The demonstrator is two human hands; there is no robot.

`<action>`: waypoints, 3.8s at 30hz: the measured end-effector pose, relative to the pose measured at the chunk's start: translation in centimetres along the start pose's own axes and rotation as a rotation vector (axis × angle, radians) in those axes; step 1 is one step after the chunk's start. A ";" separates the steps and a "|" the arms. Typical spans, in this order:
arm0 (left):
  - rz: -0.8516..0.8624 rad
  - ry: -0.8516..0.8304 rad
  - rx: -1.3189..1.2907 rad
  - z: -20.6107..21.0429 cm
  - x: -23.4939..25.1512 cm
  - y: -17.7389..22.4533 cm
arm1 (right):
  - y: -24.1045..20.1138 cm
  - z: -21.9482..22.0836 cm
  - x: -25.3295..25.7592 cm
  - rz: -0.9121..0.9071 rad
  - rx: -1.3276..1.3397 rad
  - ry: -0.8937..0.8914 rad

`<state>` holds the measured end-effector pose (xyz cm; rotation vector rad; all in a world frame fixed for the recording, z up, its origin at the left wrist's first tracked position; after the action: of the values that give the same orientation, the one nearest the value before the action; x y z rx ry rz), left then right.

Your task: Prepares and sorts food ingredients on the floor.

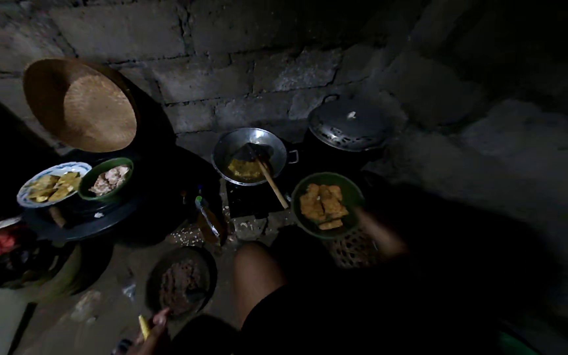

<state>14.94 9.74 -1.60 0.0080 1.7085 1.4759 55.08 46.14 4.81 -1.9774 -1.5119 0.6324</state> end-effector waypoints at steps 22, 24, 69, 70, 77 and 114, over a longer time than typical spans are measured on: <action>0.086 0.099 -0.270 -8.1 -8.9 -3.1 | -17.8 15.5 -30.7 -0.880 -0.299 -0.874; 0.068 0.056 -0.301 -8.1 -9.2 -3.4 | -18.0 15.7 -30.9 -0.901 -0.339 -0.862; -0.037 0.229 -0.495 -7.9 -6.2 -6.0 | -15.9 22.3 -41.4 -1.434 -0.840 -0.888; -0.036 0.234 -0.479 -7.9 -6.1 -6.2 | -15.9 22.5 -41.5 -1.436 -0.868 -0.901; -0.064 0.299 -0.364 -8.3 -6.3 -6.5 | -15.5 23.2 -41.8 -1.434 -0.842 -0.986; 0.110 0.547 -0.541 -15.4 -3.4 4.1 | -23.1 29.1 -30.7 -0.517 0.081 -1.073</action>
<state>5.95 -3.12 2.72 -0.6506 1.6682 2.1195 11.74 25.50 0.37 -1.0554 -2.4007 1.6016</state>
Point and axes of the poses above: each hand's wrist, its own x-axis towards the middle knuckle, its own z-axis out of the palm, y = z × x, the point moved 4 cm from there along x, towards the middle knuckle, and after that the axes turned 14 degrees about y, right-handed, at the moved point
